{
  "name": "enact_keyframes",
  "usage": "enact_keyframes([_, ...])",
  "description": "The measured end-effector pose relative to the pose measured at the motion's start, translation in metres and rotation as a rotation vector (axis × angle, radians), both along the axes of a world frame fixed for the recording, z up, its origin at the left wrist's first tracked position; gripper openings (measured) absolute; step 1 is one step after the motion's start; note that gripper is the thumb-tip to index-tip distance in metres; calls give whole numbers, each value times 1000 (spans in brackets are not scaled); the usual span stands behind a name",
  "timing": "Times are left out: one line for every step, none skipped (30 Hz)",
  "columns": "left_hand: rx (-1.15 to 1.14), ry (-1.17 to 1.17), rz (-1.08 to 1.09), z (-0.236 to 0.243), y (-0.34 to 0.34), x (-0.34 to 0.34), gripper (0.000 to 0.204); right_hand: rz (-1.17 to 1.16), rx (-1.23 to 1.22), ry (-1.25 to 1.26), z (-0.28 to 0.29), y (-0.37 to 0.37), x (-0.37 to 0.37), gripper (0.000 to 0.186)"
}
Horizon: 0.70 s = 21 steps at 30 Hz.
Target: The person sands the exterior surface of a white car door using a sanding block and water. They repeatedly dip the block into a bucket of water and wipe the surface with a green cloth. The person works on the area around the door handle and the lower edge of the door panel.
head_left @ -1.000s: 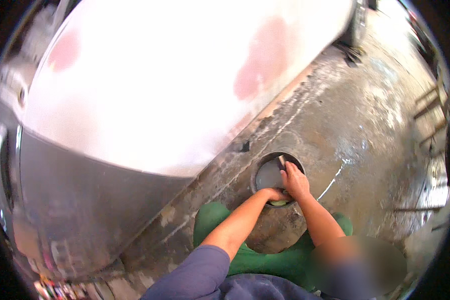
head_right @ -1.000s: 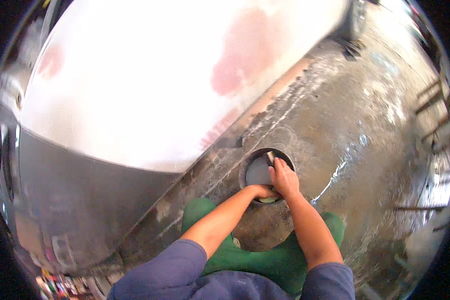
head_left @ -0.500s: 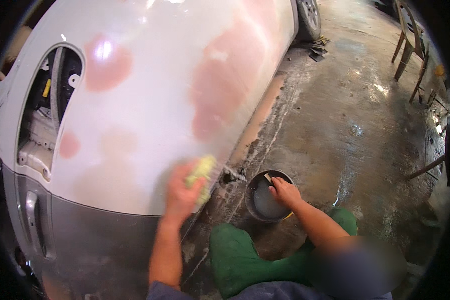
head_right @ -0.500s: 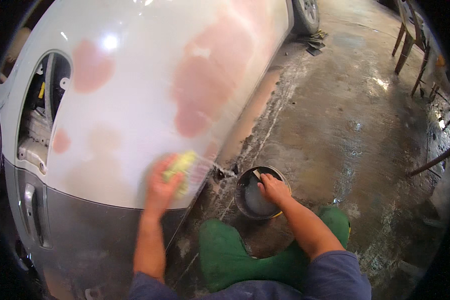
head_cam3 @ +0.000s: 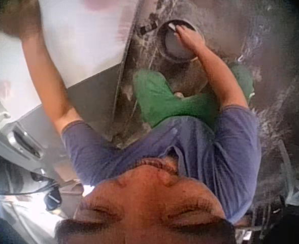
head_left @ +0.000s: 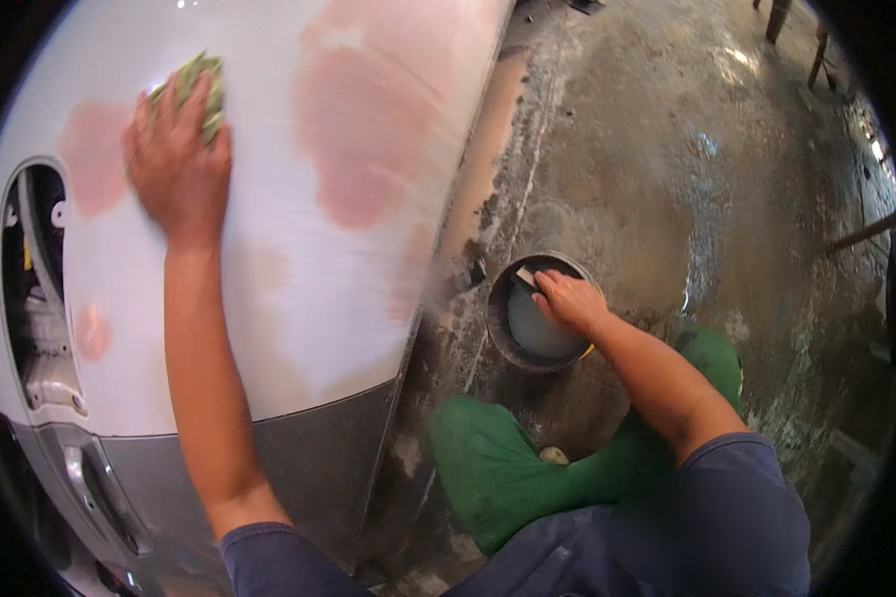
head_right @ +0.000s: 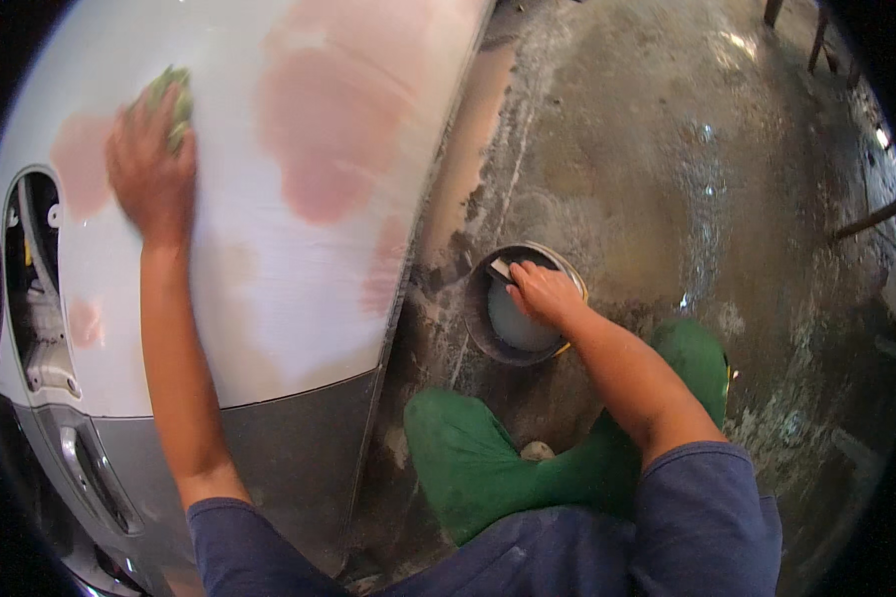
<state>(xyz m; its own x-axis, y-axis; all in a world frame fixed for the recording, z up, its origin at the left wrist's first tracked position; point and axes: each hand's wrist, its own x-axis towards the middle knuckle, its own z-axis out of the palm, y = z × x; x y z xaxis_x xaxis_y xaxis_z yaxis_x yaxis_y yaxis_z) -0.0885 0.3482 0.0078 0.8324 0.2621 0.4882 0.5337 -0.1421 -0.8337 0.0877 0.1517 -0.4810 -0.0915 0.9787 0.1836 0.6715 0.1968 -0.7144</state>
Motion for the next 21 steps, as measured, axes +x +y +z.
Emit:
enact_keyframes([-51,24,-31,-13,12,15,51,-3,-8,6,1,-1,3,28])
enact_keyframes([-152,43,-24,-33,21,31,49,9,-58,-5,3,-2,7,28])
enact_keyframes([-246,65,-18,-58,28,46,47,7,-46,1,3,-1,7,28])
enact_keyframes([-261,119,-52,-82,35,52,44,8,-30,7,3,-1,6,29])
enact_keyframes([-283,166,-95,-113,42,55,42,3,-21,4,1,-2,7,29])
enact_keyframes([-337,184,-100,-140,45,57,36,3,-23,4,0,0,6,28])
enact_keyframes([-396,198,-103,-168,47,57,31,6,-31,0,-1,1,4,28])
enact_keyframes([-469,227,-67,-196,47,56,26,12,-39,-5,-4,1,2,28])
enact_keyframes([-542,258,-29,-222,46,53,22,6,-33,-9,-6,-1,-1,28])
enact_keyframes([-591,287,3,-249,41,51,19,-9,-26,-19,-10,-1,0,28])
enact_keyframes([-635,319,41,-273,34,42,17,-19,-13,-26,-12,-1,2,27])
enact_keyframes([-665,414,78,-292,32,22,17,-3,-21,-12,-6,-1,1,26])
enact_keyframes([-695,508,110,-313,29,3,18,7,-44,-23,-1,0,2,26])
enact_keyframes([-700,548,125,-334,20,-18,19,13,-69,-31,3,0,3,26])
enact_keyframes([-700,590,136,-352,7,-41,21,15,-92,-38,5,0,4,26])
enact_keyframes([-730,560,148,-367,-6,-71,22,17,-74,-20,6,2,2,26])
enact_keyframes([-767,526,148,-379,-22,-93,24,11,-65,-9,3,1,4,26])
enact_keyframes([-811,548,158,-379,-41,-107,26,8,-63,-1,-2,-2,6,26])
enact_keyframes([-856,568,176,-376,-62,-122,27,3,-61,-6,-3,-4,7,26])
enact_keyframes([-875,645,158,-366,-83,-130,27,-1,-58,-11,-3,-5,10,26])
enact_keyframes([-888,724,146,-354,-104,-141,27,-3,-49,-14,-1,-5,11,26])
